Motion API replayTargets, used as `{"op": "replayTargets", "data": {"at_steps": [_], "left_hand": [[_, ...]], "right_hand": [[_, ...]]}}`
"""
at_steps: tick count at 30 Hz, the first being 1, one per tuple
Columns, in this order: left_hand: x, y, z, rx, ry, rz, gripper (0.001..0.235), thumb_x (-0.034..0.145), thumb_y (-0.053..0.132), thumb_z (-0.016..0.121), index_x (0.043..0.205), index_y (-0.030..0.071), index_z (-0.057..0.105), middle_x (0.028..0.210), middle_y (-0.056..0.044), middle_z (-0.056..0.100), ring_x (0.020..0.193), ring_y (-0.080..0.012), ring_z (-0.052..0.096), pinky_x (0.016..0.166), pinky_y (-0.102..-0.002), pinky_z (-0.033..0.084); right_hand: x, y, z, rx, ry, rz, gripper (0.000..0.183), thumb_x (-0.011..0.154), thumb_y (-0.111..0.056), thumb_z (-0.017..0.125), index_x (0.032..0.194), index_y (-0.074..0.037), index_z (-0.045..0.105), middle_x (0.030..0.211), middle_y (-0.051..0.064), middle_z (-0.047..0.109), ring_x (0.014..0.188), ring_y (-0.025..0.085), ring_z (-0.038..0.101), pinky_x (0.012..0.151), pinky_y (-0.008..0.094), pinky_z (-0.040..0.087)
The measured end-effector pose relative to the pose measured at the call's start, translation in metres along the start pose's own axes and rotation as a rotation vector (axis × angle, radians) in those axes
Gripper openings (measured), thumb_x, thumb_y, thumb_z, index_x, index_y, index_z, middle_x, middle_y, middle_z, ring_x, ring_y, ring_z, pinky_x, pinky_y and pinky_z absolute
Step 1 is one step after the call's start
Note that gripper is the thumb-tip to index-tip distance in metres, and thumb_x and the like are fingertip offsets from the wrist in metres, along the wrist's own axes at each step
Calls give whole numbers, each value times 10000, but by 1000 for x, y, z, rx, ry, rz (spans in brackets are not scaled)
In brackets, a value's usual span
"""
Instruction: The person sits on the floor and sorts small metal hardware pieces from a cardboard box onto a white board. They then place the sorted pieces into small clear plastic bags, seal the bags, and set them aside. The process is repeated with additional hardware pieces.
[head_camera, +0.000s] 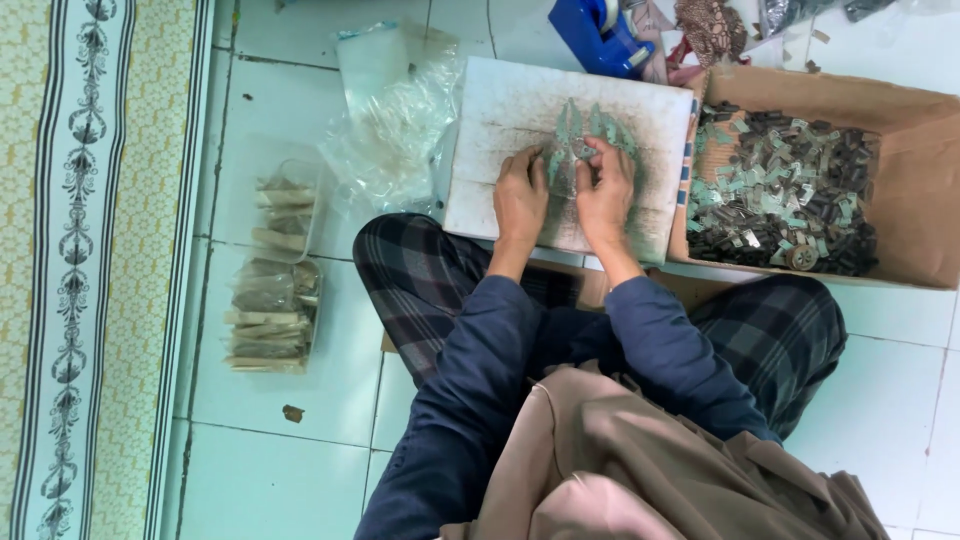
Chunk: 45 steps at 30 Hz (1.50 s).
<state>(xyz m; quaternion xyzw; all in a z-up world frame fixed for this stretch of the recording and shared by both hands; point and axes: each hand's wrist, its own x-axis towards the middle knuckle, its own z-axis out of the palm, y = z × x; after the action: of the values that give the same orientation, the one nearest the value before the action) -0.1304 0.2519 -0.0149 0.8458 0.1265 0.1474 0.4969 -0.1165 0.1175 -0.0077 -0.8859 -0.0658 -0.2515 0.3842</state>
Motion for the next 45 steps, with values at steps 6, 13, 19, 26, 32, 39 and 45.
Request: {"op": "replayTargets", "data": {"at_steps": [6,13,19,26,32,39,45], "left_hand": [[18,-20,-86,-47,159,3,216,1049,79,571,1212,116,707,947,-111,664,854,-355,738,693,-410,630],[47,-108,-157,313,324,-191,305,1042,17,559,1323,113,630,1300,-144,541,1264,-400,549,931,-486,561],[75,-102,-163,790,188,80,445,923,105,786,1338,93,625,1474,-196,520,1424,-396,406,1062,-550,469],[103,-151,-131,891,-93,201,709,875,416,832,1470,159,544,1514,-170,533,1477,-382,371,1143,-544,343],[111,-207,-104,886,19,303,437,712,246,927,1070,157,693,1046,-97,691,1202,-327,612,1039,-551,375],[112,-142,-144,414,239,169,213,1056,291,609,1109,160,768,1104,-95,762,1132,-279,697,991,-476,474],[83,-55,-184,-570,309,-364,454,1142,379,501,1449,56,589,1462,-221,587,1371,-330,544,1160,-476,434]], "right_hand": [[15,-75,33,127,-133,-188,324,910,26,725,1192,-133,715,918,55,585,860,300,611,794,399,524],[0,-133,133,185,-371,-513,194,1025,-16,610,1186,-90,688,1155,116,620,1129,311,606,979,421,475],[-10,-125,147,-79,-432,-636,121,1030,-98,620,1140,-106,671,1165,98,628,1095,264,613,994,416,455],[-6,-134,142,-68,-428,-620,131,990,-65,623,1080,-125,695,1115,68,641,1047,245,625,967,388,459],[-2,-137,143,-55,-463,-610,141,970,-39,614,1049,-125,693,1078,70,627,1010,247,625,958,383,461],[1,-141,141,-73,-475,-574,144,944,-46,622,1016,-143,702,1027,49,631,968,232,627,949,383,461],[1,-139,140,-15,-492,-492,204,947,-16,576,1078,-137,675,1056,63,621,1010,251,616,955,395,466]]}}
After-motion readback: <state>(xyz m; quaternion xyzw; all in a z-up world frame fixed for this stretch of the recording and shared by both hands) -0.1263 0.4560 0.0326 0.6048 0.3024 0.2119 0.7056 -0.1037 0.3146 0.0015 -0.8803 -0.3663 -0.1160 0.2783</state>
